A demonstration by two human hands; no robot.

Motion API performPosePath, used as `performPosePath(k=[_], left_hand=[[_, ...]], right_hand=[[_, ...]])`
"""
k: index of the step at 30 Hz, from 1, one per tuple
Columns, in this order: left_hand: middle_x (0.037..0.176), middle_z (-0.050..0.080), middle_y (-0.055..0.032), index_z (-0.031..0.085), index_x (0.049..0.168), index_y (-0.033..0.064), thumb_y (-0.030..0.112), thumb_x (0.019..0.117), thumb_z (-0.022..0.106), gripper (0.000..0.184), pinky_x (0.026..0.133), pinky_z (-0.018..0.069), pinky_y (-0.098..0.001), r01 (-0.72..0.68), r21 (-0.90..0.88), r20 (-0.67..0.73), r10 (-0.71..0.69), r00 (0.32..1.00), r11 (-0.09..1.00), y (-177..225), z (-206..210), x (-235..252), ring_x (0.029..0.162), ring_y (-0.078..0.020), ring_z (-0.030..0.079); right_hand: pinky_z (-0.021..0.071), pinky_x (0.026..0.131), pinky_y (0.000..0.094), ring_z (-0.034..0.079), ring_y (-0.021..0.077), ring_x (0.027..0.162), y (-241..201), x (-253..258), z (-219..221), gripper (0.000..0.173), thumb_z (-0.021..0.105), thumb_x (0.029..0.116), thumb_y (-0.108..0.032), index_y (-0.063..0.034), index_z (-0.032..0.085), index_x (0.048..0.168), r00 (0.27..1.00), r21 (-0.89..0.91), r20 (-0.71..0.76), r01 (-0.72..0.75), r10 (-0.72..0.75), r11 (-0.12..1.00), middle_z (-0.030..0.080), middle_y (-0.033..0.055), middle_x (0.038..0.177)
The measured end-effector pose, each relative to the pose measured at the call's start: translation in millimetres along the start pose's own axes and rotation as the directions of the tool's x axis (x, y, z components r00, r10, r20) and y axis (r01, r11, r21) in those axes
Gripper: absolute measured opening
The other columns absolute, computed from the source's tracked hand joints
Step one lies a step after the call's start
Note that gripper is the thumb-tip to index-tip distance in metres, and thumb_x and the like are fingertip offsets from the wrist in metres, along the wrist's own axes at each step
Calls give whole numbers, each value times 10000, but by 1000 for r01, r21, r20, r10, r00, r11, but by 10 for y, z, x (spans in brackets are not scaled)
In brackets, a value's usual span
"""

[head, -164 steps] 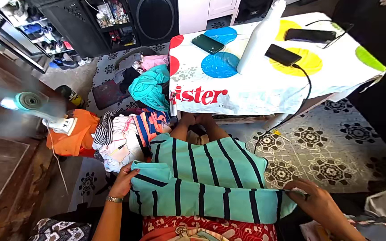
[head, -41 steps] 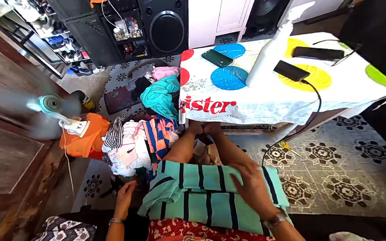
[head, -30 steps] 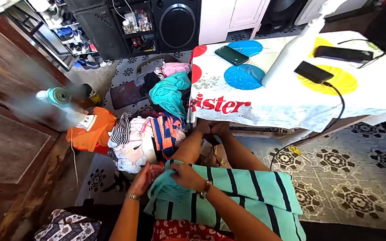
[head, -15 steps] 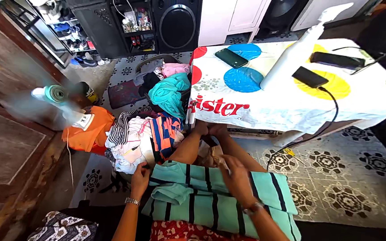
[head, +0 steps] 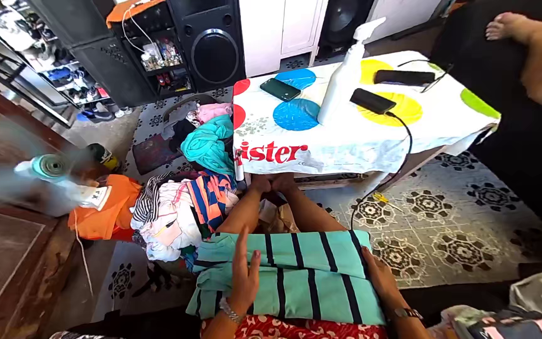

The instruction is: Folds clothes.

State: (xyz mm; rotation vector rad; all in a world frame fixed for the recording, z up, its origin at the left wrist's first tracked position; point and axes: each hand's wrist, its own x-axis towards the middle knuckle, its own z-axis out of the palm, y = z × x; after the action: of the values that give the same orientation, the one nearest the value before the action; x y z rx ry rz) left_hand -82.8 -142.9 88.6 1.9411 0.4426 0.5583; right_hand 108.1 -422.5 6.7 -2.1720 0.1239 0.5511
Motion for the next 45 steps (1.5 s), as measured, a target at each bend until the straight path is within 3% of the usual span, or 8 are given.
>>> performPosePath(k=[3,10,20,26,29,35,39,45], left_hand=[[1634,228,-302,203,1550,-142,431,1084,330,750,1237,283,-439,101,-415,36,-95,995,904,34,555,-69,1536,-293,265],[1630,184,-349,185,1551,-158,252,1079,299,635,1269,181,-444,279,-279,129,-252,959,919,-493,1203,-55,1550,-388,195],[1548,462,-169,384,1512,-31,639,1023,353,830,1083,475,-499,358,-662,314,-189,930,659,68,-37,-156,1390,-289,503],[1347,670,-123,496,1502,189,878,873,251,964,833,609,-527,444,-718,328,-302,895,536,-268,-1457,-372,1189,-338,674],[986,776,-30,656,1198,161,585,1067,153,671,761,635,-353,409,-796,95,-575,813,447,-338,-1680,-457,891,-149,752],[997,736,-70,471,1360,25,145,1054,507,331,789,623,-317,598,-570,110,-668,736,564,-454,-1705,-433,874,-125,733],[1028,745,-67,493,1340,41,120,1060,468,292,810,627,-311,544,-588,52,-643,764,599,-482,-1738,-533,900,-125,741],[1515,466,-278,426,1504,-56,178,1019,587,563,1177,364,-539,489,367,-177,-457,872,791,-559,-1465,-510,1416,-410,455]], right_hand=[[463,925,626,655,400,1022,68,-6,-25,668,403,1078,-519,93,661,1150,999,35,-41,30,-28,999,674,307,1053],[496,878,501,637,276,925,159,-60,-111,549,427,1099,-410,99,621,1167,999,118,10,52,-53,992,653,249,1007],[612,767,180,708,-24,861,-950,-692,-508,361,416,985,-108,-104,477,1341,941,647,195,89,-277,757,722,-109,998],[604,858,324,699,148,990,-2212,-1667,878,703,627,1000,-167,36,270,1570,573,566,512,335,-640,753,655,168,1237],[590,926,410,672,310,1130,-2251,-1921,1674,741,612,1029,-231,42,223,1597,313,481,702,454,-640,750,502,279,1436],[496,1042,529,606,377,1264,-1681,-1827,2016,346,538,1024,-186,-16,686,1286,313,232,360,882,-879,410,626,207,1369],[261,1147,734,378,442,1480,-1375,-1533,2165,545,371,1063,-371,-90,527,1503,423,-164,364,906,-830,390,435,175,1595],[225,1149,750,320,428,1514,-1134,-1403,2355,607,351,1053,-453,-122,475,1547,468,-249,374,882,-801,400,374,148,1637]])
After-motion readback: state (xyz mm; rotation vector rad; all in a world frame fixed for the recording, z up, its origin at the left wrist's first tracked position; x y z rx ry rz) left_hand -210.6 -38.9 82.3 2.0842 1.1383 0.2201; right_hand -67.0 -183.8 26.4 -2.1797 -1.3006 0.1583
